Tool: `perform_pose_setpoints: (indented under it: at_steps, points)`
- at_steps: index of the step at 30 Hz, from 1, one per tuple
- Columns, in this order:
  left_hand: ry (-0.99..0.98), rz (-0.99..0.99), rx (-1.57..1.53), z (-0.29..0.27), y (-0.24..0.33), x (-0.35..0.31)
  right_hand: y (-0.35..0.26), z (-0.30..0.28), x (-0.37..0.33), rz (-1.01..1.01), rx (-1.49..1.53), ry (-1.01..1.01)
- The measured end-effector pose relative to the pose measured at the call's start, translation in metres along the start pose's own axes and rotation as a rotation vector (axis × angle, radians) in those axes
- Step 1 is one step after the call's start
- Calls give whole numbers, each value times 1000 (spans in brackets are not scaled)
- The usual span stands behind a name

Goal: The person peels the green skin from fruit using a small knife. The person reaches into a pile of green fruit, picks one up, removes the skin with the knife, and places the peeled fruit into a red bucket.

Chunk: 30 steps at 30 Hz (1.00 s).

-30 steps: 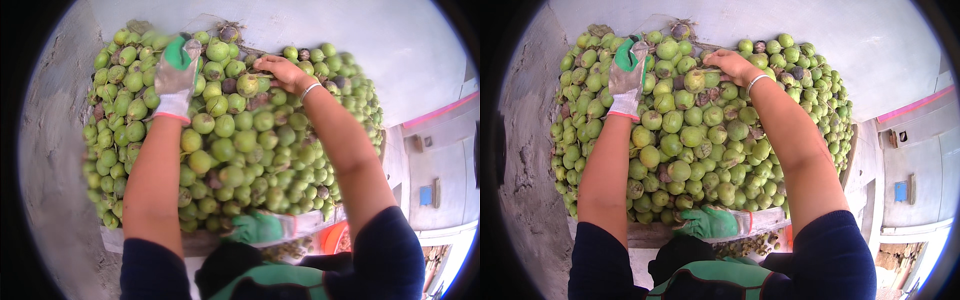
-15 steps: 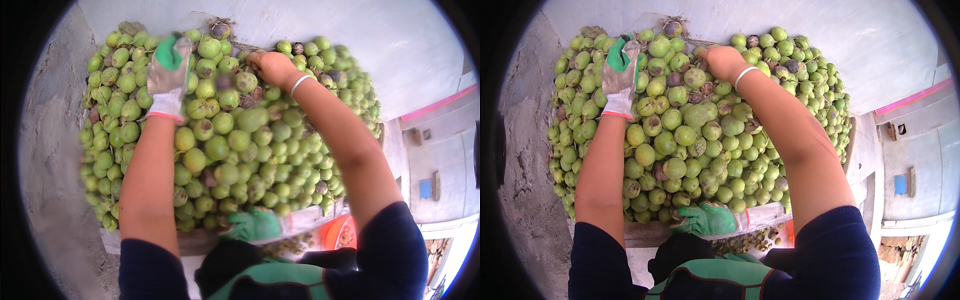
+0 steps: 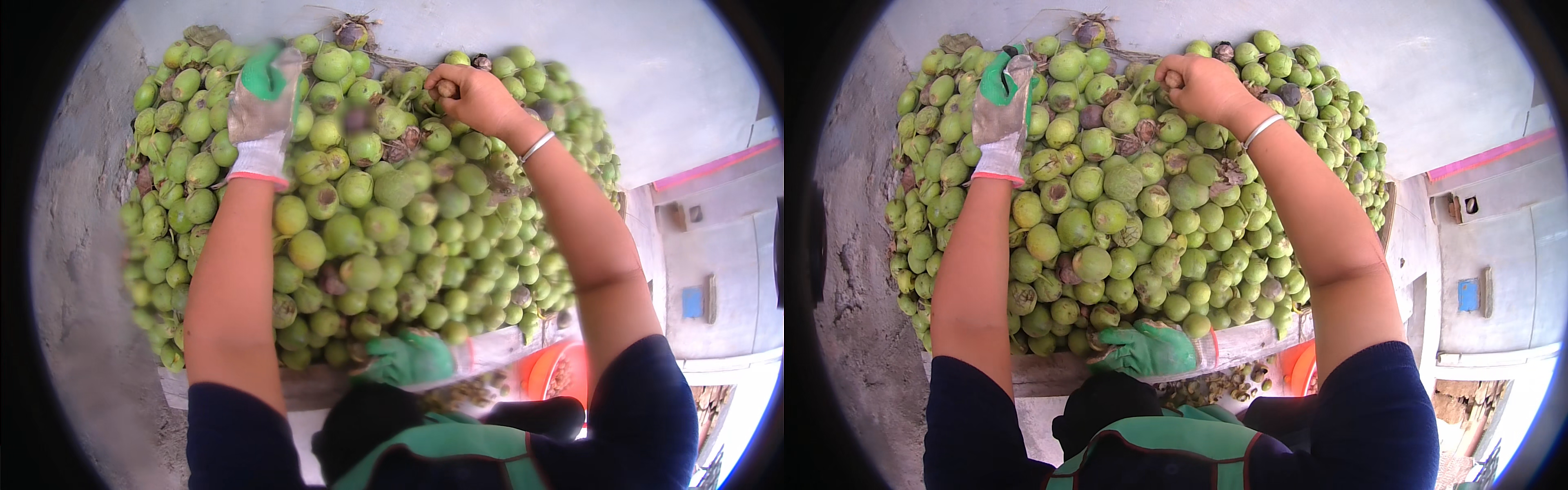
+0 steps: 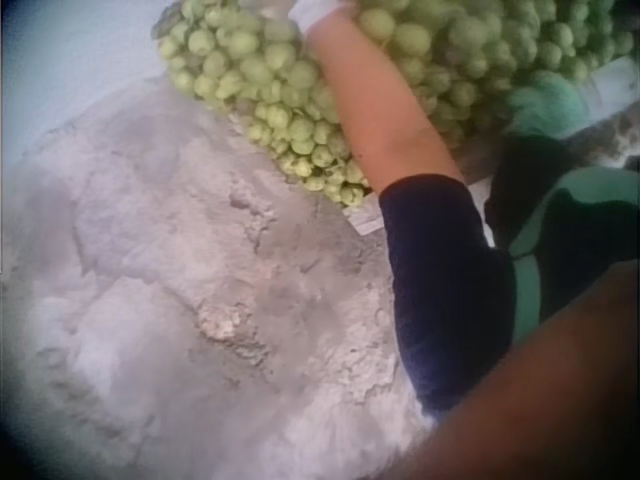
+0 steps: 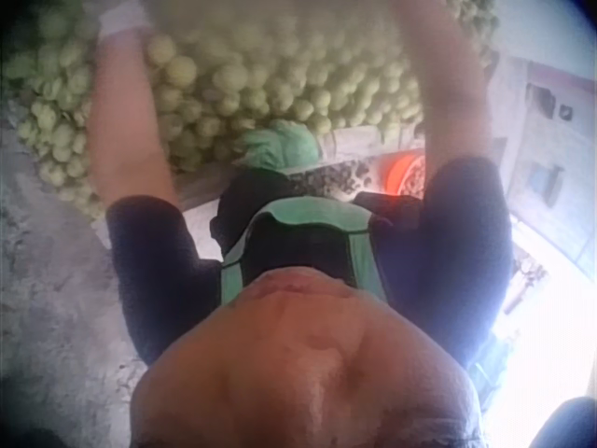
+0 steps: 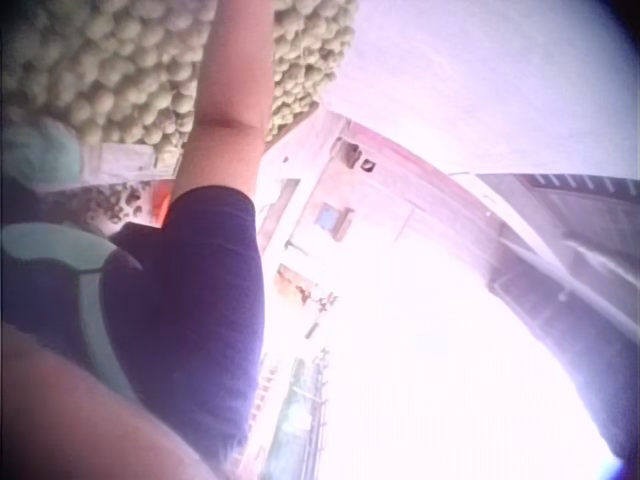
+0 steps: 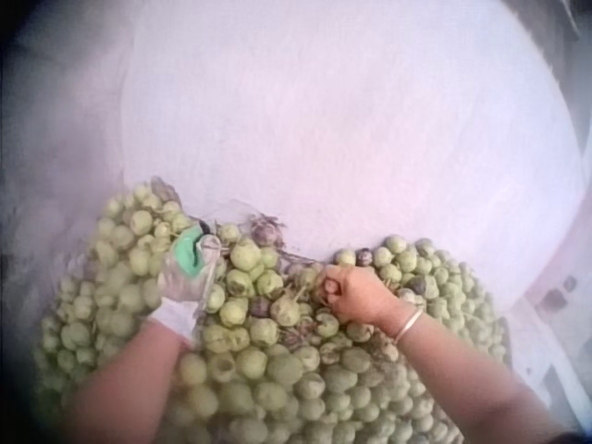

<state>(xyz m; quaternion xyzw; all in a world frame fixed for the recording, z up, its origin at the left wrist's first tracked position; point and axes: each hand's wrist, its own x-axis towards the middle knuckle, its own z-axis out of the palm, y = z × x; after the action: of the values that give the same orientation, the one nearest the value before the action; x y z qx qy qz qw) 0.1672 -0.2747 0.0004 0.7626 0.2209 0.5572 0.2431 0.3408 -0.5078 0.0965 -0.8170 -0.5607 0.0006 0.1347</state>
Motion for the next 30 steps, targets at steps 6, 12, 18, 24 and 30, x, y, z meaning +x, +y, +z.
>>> perform_pose_setpoints:
  at_steps: [6, 12, 18, 24, 30]
  points:
    - [-51, -41, -27, 2, 2, 3, -12, 40, 5, -139, -253, -81]
    - [-64, -61, -37, -1, 1, 3, -7, 32, 15, -217, -80, -317]
    - [-114, -125, -92, -1, 0, 0, -17, 34, 19, -111, -155, -408]
    - [-50, -88, -50, -6, -6, -2, -15, -46, -46, -9, 312, 234]
    - [-157, 118, -97, 18, -32, 5, 37, -47, -320, 579, 1267, 687]
